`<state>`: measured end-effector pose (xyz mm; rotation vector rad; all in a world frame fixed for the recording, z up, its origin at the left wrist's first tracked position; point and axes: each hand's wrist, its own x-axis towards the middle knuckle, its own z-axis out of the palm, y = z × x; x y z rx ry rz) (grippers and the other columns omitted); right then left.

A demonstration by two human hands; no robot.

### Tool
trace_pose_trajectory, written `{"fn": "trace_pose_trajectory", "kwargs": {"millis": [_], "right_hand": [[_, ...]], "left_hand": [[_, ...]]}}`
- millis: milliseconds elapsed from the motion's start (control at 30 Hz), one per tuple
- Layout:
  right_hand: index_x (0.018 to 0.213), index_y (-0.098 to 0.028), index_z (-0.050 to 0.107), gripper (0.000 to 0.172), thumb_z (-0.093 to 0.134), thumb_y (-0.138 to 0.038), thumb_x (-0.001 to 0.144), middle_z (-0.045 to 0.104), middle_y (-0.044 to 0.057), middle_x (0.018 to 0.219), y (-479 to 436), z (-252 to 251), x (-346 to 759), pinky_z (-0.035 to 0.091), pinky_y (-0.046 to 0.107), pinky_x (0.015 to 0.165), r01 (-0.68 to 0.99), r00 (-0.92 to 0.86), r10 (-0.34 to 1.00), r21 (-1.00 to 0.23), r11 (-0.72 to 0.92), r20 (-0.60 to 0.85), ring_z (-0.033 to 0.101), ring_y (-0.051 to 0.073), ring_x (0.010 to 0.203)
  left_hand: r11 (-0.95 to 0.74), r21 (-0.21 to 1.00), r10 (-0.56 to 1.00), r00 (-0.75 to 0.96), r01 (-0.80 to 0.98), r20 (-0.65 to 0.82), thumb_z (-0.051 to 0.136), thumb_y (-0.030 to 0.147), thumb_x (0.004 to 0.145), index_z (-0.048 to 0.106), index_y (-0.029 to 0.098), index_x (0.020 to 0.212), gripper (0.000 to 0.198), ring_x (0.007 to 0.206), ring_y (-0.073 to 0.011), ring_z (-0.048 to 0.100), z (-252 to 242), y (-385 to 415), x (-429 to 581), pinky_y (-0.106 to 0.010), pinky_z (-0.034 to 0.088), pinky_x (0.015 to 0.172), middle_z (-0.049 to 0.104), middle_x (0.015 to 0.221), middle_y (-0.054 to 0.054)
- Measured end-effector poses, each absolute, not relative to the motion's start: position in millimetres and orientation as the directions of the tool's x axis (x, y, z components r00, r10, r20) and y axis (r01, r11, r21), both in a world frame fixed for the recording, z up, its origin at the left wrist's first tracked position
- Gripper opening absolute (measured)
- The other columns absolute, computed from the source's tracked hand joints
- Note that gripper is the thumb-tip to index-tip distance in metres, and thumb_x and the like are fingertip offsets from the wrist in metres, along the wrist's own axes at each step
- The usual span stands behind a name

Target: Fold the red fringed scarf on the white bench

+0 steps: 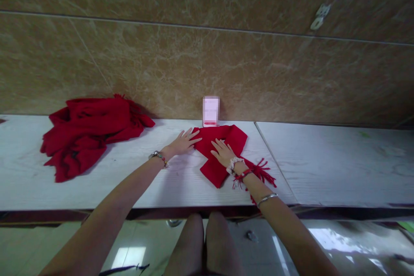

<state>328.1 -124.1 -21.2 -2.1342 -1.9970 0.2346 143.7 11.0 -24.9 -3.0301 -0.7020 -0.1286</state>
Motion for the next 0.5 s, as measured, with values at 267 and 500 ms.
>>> {"fn": "trace_pose_trajectory", "kwargs": {"millis": [267,500], "right_hand": [[0.116,-0.004,0.051,0.043,0.049,-0.027,0.079,0.055,0.019,0.115,-186.6,2.2,396.5,0.036,0.039,0.095,0.955,0.083,0.993,-0.291,-0.057,0.079,0.049,0.026,0.109],[0.114,-0.010,0.056,0.040,0.053,-0.023,0.077,0.055,0.017,0.116,-215.0,-7.1,390.5,0.037,0.034,0.094,0.967,0.004,0.995,-0.252,-0.029,-0.097,0.050,0.024,0.107]], "left_hand": [[-0.960,0.169,0.262,0.932,0.225,0.252,0.042,0.033,0.086,0.050,0.018,0.119,0.037,0.127,-0.0271,0.027,-13.1,-52.3,162.3,-0.044,0.030,0.100,0.036,0.135,-0.011],[-0.960,0.133,0.254,0.966,0.247,0.041,0.055,0.039,0.075,0.038,0.024,0.129,0.058,0.128,-0.0316,0.021,-18.5,-105.5,189.9,-0.053,0.023,0.099,0.031,0.140,-0.008]]}}
